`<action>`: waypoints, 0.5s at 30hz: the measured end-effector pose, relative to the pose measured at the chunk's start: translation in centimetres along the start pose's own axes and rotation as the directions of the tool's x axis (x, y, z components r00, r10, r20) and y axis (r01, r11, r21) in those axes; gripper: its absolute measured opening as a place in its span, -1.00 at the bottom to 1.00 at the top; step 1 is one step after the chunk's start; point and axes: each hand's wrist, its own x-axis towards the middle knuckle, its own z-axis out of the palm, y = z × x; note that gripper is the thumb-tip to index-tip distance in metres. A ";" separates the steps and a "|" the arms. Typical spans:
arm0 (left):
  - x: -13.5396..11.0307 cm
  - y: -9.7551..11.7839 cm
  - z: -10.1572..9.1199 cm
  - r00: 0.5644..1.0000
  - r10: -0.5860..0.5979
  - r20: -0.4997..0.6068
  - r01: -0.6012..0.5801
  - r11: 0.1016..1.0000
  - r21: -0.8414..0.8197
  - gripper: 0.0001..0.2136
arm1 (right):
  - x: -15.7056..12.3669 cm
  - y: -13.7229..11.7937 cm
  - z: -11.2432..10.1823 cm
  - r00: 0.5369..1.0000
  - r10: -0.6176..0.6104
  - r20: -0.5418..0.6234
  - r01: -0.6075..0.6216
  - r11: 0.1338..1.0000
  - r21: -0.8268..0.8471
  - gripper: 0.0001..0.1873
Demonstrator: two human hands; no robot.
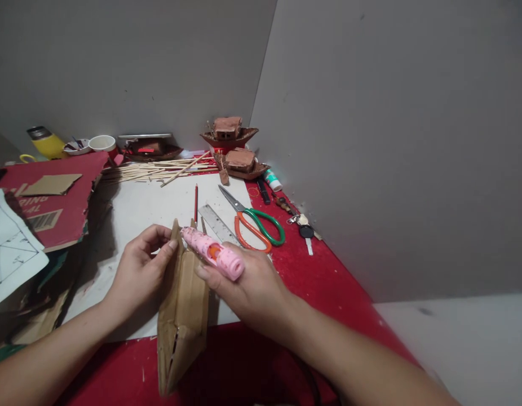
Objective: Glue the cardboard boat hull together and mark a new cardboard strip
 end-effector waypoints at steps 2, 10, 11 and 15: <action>0.0 0.1 0.0 1.000 -0.004 0.000 0.004 1.000 -0.005 -0.93 | 0.0 0.0 0.0 0.999 0.009 0.031 -0.010 1.000 0.028 -0.55; -0.2 0.1 0.0 1.000 -0.029 -0.002 0.029 0.999 -0.016 -0.94 | -0.1 0.0 -0.1 0.999 0.001 0.048 -0.002 1.000 0.014 -0.55; -0.2 0.1 0.0 1.000 -0.031 -0.002 0.031 0.999 -0.019 -0.94 | -0.1 -0.1 -0.1 0.999 0.005 0.049 -0.005 1.000 0.004 -0.56; -0.1 0.1 -0.1 1.000 -0.015 -0.015 0.015 1.000 -0.024 -0.93 | -0.1 -0.2 -0.2 0.998 0.017 0.057 -0.014 0.999 -0.046 -0.58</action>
